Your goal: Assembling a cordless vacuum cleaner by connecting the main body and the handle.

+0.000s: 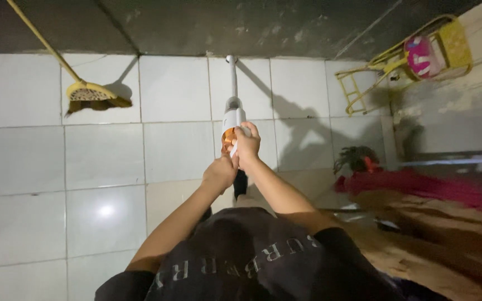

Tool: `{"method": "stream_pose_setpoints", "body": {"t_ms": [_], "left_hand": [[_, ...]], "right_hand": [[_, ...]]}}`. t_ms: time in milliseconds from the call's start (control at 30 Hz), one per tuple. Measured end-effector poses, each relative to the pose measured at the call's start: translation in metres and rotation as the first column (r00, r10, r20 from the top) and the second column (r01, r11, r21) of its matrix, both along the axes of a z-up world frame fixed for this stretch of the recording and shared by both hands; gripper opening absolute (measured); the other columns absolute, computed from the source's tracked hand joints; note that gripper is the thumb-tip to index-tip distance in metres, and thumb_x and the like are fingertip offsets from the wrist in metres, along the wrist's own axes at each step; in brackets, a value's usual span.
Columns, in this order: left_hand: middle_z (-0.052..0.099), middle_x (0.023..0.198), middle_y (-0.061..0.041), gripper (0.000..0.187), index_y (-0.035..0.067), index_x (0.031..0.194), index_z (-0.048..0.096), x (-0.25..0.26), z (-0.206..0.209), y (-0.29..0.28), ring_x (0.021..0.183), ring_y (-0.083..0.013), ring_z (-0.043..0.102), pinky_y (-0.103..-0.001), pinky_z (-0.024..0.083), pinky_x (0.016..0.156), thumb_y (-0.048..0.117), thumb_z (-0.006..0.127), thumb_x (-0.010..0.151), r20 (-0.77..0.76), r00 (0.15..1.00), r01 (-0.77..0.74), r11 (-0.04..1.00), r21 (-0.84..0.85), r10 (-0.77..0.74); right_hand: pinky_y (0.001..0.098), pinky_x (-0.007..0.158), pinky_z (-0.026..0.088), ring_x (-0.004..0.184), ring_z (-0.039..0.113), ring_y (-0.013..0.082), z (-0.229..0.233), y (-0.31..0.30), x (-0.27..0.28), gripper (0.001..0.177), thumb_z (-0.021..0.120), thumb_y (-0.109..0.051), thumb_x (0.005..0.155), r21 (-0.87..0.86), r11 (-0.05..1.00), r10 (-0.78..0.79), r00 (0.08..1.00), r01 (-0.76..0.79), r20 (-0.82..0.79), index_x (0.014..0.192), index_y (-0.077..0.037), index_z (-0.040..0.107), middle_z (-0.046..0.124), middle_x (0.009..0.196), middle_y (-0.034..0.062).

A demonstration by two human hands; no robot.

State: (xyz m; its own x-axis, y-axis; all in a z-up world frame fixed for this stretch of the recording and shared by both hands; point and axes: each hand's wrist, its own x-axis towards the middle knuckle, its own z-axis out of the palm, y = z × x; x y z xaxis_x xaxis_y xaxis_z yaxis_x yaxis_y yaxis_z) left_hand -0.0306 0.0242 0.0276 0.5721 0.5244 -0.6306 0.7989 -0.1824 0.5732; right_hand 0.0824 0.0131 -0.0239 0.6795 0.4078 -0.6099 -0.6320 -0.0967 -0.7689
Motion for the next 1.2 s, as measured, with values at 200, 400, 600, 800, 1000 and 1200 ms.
{"method": "stream_pose_setpoints", "body": {"t_ms": [200, 400, 600, 800, 1000, 1200], "left_hand": [[0.073, 0.093, -0.028, 0.070, -0.003, 0.117, 0.058, 0.001, -0.004, 0.002, 0.077, -0.0442, 0.075, -0.052, 0.060, 0.079, 0.055, 0.022, 0.105, 0.046, 0.998, -0.033, 0.999, 0.042, 0.031], [0.074, 0.098, -0.029, 0.069, 0.000, 0.122, 0.056, -0.057, 0.074, -0.020, 0.085, -0.0497, 0.078, -0.053, 0.062, 0.083, 0.055, 0.018, 0.104, -0.008, 1.000, -0.030, 0.997, -0.069, 0.029], [0.069, 0.106, -0.033, 0.072, -0.004, 0.119, 0.059, -0.125, 0.005, -0.054, 0.103, -0.0498, 0.067, -0.058, 0.051, 0.092, 0.057, 0.023, 0.104, 0.097, 0.995, 0.004, 0.993, 0.122, -0.016], [0.069, 0.109, -0.033, 0.074, -0.007, 0.125, 0.054, -0.137, 0.005, -0.053, 0.106, -0.0493, 0.066, -0.058, 0.051, 0.093, 0.056, 0.020, 0.105, 0.089, 0.996, -0.023, 0.997, 0.078, 0.016], [0.070, 0.107, -0.032, 0.076, -0.005, 0.123, 0.060, -0.103, -0.025, -0.028, 0.104, -0.0471, 0.069, -0.055, 0.054, 0.092, 0.058, 0.020, 0.107, 0.067, 0.997, -0.034, 0.993, 0.112, 0.027], [0.074, 0.099, -0.029, 0.074, -0.001, 0.144, 0.039, -0.064, 0.028, -0.005, 0.089, -0.0453, 0.076, -0.053, 0.058, 0.086, 0.056, 0.018, 0.102, -0.039, 0.993, -0.110, 0.993, -0.042, 0.108]], "right_hand": [[0.0343, 0.036, 0.041, 0.055, 0.061, 0.0196, 0.003, 0.003, 0.003, 0.030, 0.067, -0.010, 0.092, 0.057, 0.998, 0.001, 1.000, 0.000, -0.019, 0.116, -0.019, 0.053, 0.059, 0.079, 0.0098], [0.0345, 0.040, 0.044, 0.055, 0.049, 0.0143, 0.005, -0.019, -0.044, 0.031, 0.067, -0.010, 0.092, 0.044, 0.999, 0.014, 0.999, -0.013, -0.031, 0.119, -0.015, 0.054, 0.055, 0.082, 0.0055], [0.0331, 0.041, 0.045, 0.058, 0.053, 0.0128, 0.036, -0.054, -0.117, 0.031, 0.063, -0.012, 0.095, 0.026, 0.998, 0.053, 0.997, -0.052, -0.055, 0.123, -0.016, 0.050, 0.059, 0.083, 0.0045], [0.0332, 0.038, 0.043, 0.056, 0.056, 0.0170, 0.026, -0.052, -0.129, 0.031, 0.064, -0.012, 0.095, 0.061, 0.995, 0.080, 0.995, -0.076, -0.068, 0.122, -0.016, 0.048, 0.061, 0.081, 0.0094], [0.0318, 0.035, 0.039, 0.057, 0.065, 0.0217, 0.031, -0.023, -0.100, 0.027, 0.063, -0.013, 0.096, -0.020, 0.990, 0.141, 0.990, -0.141, 0.005, 0.119, -0.016, 0.050, 0.063, 0.078, 0.0118], [0.0346, 0.035, 0.043, 0.052, 0.060, 0.0217, -0.001, 0.003, -0.059, 0.030, 0.066, -0.012, 0.094, 0.023, 0.994, 0.109, 0.994, -0.109, -0.011, 0.119, -0.017, 0.051, 0.058, 0.076, 0.0111]]}}
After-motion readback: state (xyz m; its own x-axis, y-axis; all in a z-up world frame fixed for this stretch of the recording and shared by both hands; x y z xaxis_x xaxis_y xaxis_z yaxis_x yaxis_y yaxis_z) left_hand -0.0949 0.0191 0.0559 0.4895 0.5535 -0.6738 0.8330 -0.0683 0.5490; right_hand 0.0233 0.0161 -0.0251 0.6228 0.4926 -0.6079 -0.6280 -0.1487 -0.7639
